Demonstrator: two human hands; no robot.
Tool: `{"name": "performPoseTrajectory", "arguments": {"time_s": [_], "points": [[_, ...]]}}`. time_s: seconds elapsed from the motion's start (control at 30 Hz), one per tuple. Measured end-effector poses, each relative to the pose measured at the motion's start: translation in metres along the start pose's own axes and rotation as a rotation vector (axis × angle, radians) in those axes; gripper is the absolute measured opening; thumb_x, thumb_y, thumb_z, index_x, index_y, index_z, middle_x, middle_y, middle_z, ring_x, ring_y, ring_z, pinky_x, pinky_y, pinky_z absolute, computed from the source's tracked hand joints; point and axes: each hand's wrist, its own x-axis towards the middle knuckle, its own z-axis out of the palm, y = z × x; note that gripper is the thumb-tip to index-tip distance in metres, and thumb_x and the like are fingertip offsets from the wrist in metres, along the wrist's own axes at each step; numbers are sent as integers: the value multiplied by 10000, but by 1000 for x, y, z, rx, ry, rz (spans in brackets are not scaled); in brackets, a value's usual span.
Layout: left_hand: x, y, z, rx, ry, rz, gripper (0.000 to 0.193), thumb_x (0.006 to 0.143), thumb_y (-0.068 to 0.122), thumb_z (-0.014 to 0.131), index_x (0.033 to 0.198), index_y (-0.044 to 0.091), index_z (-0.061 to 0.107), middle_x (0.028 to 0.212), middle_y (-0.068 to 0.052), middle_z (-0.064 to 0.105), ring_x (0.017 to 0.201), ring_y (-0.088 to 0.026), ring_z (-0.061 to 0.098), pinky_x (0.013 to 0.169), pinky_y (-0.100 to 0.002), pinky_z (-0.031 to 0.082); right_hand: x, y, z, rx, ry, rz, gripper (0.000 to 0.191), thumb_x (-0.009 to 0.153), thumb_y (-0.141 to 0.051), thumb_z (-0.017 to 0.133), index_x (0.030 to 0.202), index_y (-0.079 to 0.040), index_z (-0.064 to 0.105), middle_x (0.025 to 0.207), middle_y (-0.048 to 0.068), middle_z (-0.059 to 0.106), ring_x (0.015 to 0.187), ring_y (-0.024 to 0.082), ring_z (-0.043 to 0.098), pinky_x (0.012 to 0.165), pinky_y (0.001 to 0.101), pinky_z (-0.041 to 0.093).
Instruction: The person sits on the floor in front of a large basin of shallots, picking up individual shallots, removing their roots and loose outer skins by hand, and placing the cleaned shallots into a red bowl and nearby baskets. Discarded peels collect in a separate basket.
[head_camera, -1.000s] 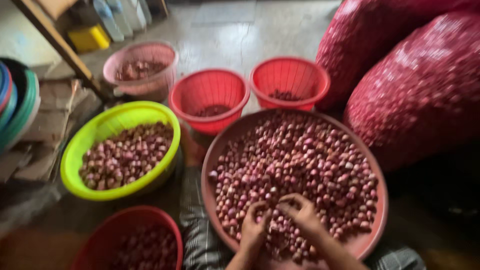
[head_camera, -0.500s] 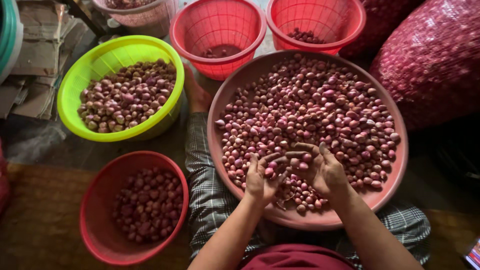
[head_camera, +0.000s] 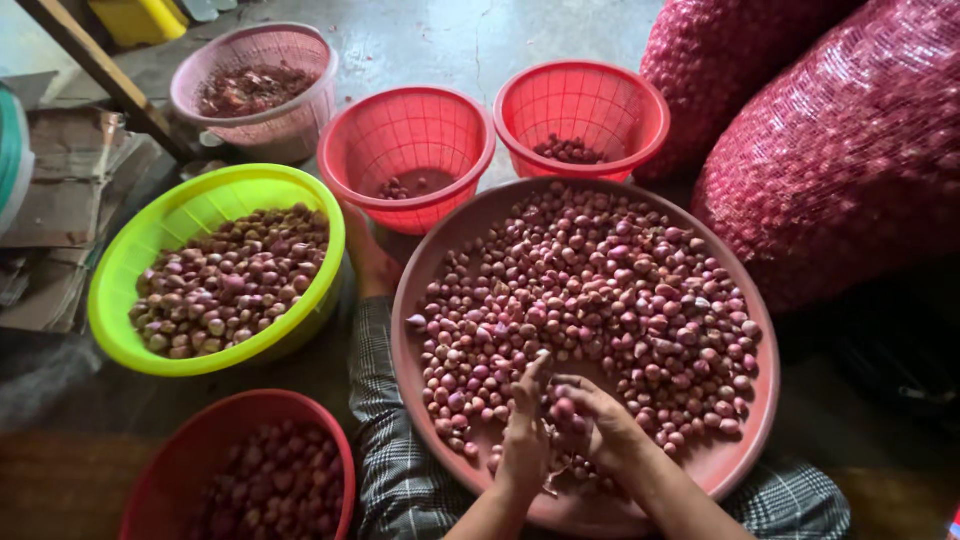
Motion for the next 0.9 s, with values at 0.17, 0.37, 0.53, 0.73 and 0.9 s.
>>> {"name": "performPoseTrajectory", "arguments": {"time_s": [0.17,0.37,0.53,0.73,0.9], "points": [[7,1,-20,395,22,201,706,1092,525,277,1470,-21,517,1476,-179,579,1399,-304,503,1203,-407,329,0,-50,19,352,64,15,535,882,-346,527,1099,130,641,918,166,700,742,223,667,762,387,628],[14,-10,-36,253,60,277,575,1066,450,295,1406,53,535,1462,-97,547,1400,-260,471,1194,-397,379,75,-261,94,358,-42,-511,587,965,-487,532,1339,-37,502,1208,114,551,953,245,566,932,648,424],[2,-3,-39,732,115,311,601,1140,456,287,1300,-7,635,1398,-141,625,1428,-289,482,1204,-400,327,84,-307,97,-164,-33,-766,629,1062,-465,578,1569,-180,339,1434,37,403,1159,221,514,1141,735,307],[0,10,-23,754,89,346,576,1141,452,300,1257,13,655,1360,-159,643,1350,-327,560,1201,-426,366,-5,-180,23,-988,180,-825,142,986,-78,743,1127,-62,742,1093,17,756,1022,111,695,942,250,552],[-13,11,-14,878,41,425,516,1146,394,339,1187,26,698,1313,-167,675,1380,-359,542,1204,-433,362,-70,-123,-21,-1665,201,-584,220,792,-89,747,1011,-90,766,939,89,760,839,197,728,784,334,575]]}}
